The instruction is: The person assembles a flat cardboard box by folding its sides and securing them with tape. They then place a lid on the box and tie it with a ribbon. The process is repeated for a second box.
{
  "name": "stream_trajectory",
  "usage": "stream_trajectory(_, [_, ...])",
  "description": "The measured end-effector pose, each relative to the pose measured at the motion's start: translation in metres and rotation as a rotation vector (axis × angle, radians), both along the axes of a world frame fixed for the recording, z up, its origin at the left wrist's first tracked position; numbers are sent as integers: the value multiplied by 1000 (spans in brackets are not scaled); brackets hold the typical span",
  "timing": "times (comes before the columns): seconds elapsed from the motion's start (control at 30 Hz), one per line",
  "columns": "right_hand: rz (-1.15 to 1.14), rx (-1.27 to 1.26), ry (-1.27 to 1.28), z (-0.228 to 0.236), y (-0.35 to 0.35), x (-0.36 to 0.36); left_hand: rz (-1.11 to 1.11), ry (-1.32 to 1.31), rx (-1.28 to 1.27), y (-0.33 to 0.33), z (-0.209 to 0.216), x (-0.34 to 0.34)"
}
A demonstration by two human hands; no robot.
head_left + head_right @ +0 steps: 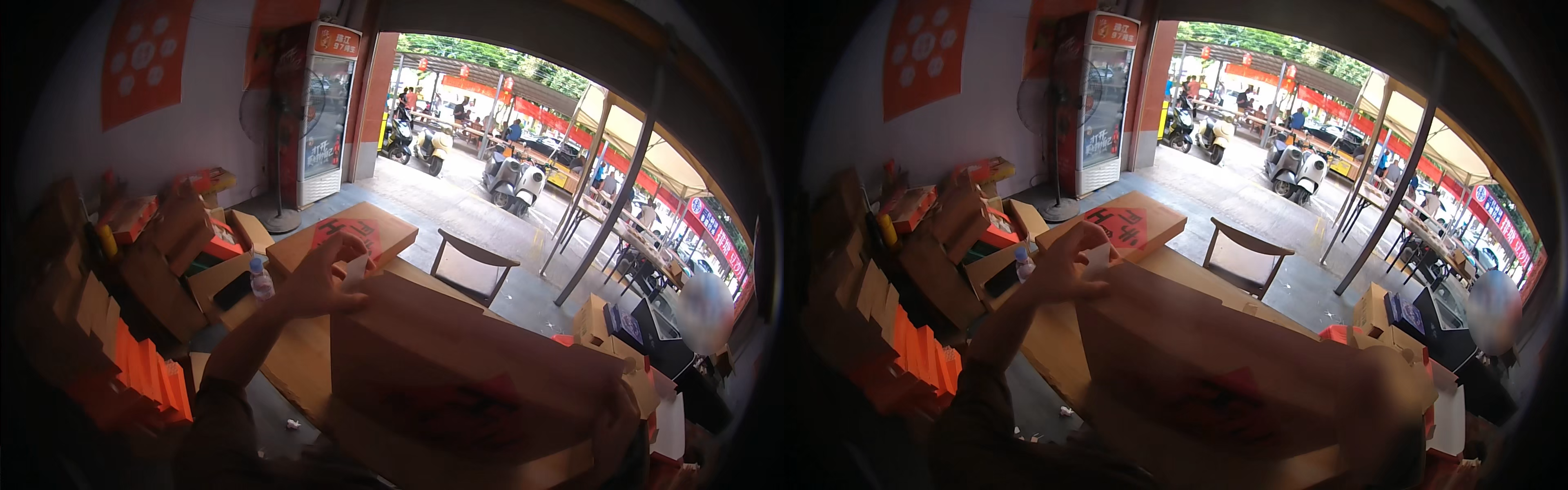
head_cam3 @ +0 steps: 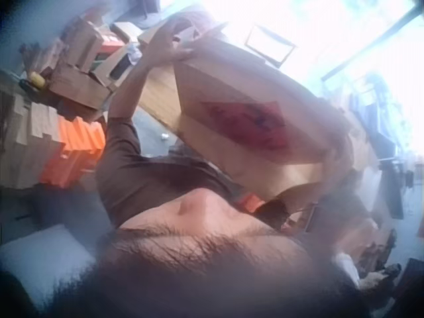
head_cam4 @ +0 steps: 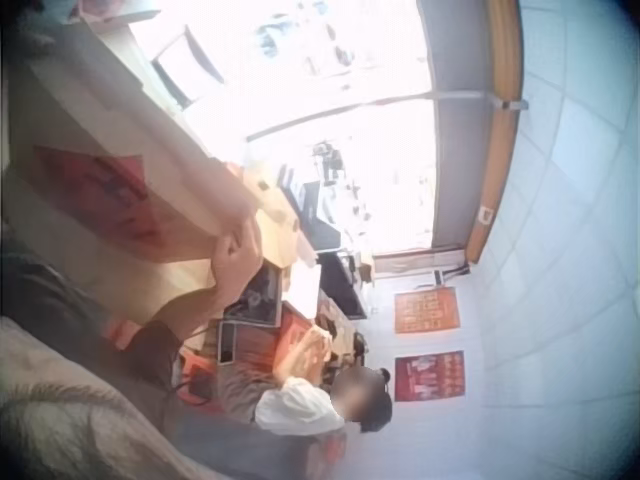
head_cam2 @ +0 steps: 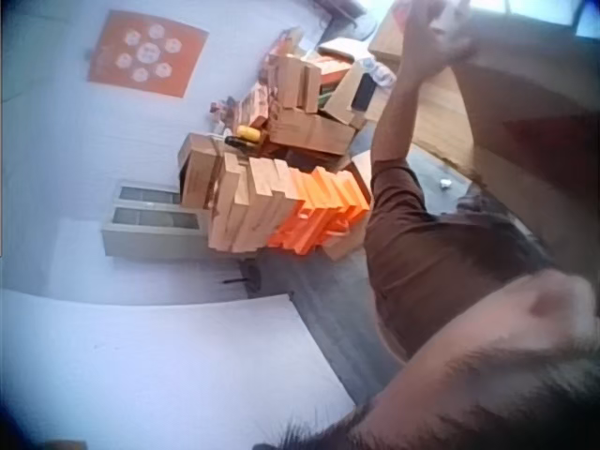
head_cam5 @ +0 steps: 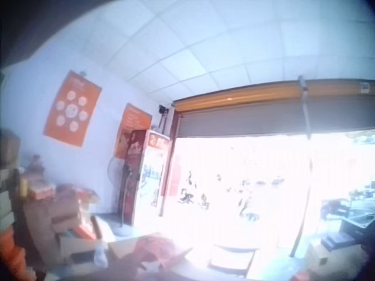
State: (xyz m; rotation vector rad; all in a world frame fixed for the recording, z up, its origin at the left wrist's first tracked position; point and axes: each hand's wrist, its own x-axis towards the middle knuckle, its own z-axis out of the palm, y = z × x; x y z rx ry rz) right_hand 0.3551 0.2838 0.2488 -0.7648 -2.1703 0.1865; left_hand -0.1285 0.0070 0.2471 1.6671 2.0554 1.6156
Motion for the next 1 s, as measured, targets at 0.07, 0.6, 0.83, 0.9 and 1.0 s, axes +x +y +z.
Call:
stream_trajectory(0.07, [-11, -34, -76, 18, -7, -5, 41, 97, 52, 0, -1, 6])
stream_trajectory(0.6, [-28, 9, -215, 3, 44, 4, -150, 392, 304, 4, -22, -20])
stream_trajectory(0.83, [40, -96, -275, 36, 19, -6, -327, 198, 54, 25, -17, -20])
stream_trajectory(0.9, [52, -80, -261, 38, 17, -7, -380, 203, 92, 28, -19, -24])
stream_trajectory(1.0, [-67, 90, -214, 16, 29, 0, -427, 159, 182, 33, -25, -31])
